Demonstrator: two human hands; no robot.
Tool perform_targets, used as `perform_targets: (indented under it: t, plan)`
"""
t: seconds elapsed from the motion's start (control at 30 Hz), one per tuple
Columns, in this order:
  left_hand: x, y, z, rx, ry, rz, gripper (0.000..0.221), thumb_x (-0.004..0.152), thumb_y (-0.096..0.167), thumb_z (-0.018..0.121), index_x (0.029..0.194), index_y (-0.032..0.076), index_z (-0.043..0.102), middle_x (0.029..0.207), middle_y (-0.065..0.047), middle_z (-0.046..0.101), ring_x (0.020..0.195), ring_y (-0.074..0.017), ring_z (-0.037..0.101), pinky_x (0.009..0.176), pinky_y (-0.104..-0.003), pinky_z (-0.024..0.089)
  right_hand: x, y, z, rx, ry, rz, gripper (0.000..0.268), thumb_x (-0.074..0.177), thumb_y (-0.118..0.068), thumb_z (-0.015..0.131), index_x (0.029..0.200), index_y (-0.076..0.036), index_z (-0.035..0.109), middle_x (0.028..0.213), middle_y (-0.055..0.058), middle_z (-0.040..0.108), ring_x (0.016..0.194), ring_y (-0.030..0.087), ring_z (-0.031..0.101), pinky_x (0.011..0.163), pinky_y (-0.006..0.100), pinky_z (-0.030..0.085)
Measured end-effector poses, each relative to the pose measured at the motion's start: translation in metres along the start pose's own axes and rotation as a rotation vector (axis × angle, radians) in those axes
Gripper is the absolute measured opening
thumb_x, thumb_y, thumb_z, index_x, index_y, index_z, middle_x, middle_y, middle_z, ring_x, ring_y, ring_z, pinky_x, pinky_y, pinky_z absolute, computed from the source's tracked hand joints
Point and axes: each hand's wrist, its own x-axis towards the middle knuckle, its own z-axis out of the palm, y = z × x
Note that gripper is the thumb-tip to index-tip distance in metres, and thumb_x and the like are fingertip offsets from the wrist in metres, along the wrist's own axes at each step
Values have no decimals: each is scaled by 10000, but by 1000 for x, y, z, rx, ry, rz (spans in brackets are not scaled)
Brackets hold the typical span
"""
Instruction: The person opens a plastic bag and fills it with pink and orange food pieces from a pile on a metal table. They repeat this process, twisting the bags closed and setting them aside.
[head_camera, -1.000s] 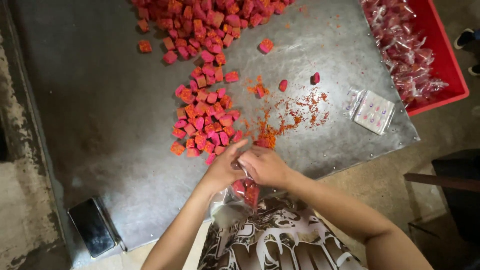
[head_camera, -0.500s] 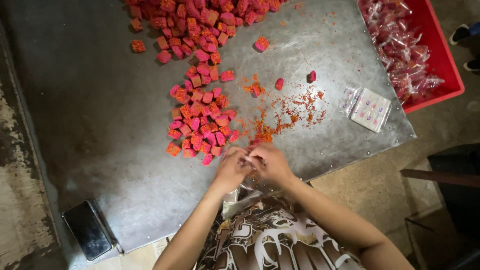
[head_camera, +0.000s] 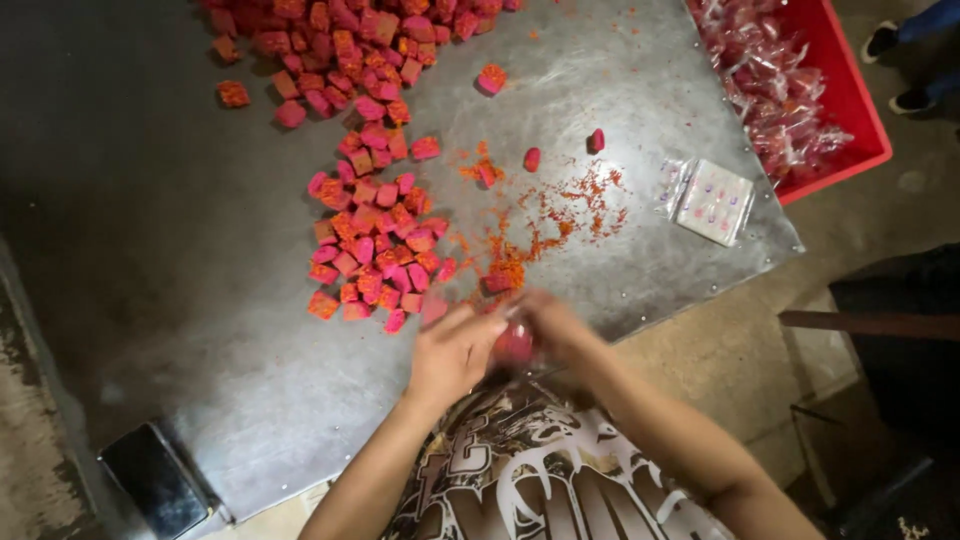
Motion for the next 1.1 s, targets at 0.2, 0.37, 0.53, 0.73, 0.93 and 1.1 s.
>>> perform_targets:
  t: [0.2,0.37,0.53,0.73,0.93,1.1]
  plan:
    - [-13,-48,10,-814,76,-428,167,1000,123,693,889,9,641,899,-40,659,680,-118,541,602,-304,442,-12,-149,-110,-1145,666,-492,259,941,-119,498,1105,8,653,1047,171,680,977,265,631,863,411,496]
    - [3,-42,9,-1376,265,-498,256,1044,236,653,951,-2,636,982,-110,668,844,-180,664,768,-322,544,-32,-151,-44,-1728,386,-219,452,1008,-244,416,1385,-10,496,1358,203,554,1316,302,481,1115,463,334]
    - [30,-12,5,-1205,492,-483,269,892,157,700,767,100,469,1104,-18,674,1033,-168,712,859,-322,592,-71,-39,75,-854,-251,-704,366,1015,-198,664,1345,-53,606,1166,74,696,1054,155,654,942,331,548]
    - [10,-20,27,-730,507,-516,458,940,-8,763,781,133,357,794,27,493,761,-74,431,671,-281,409,-55,-28,90,-549,-22,-707,100,1020,-184,622,1034,-89,595,837,-57,618,742,32,528,665,226,451]
    - [16,-25,15,-1260,825,-675,441,973,107,726,705,150,379,642,23,485,576,-92,431,561,-289,455,-40,-26,91,-430,164,-632,336,1063,-269,555,818,-60,650,708,-56,613,634,44,503,575,232,433]
    - [6,-41,-48,-653,512,-692,159,942,174,683,932,187,525,655,53,538,518,-78,451,467,-270,359,-58,-80,57,-852,219,-836,263,1029,-269,644,927,-42,729,678,-27,591,617,41,460,547,255,383]
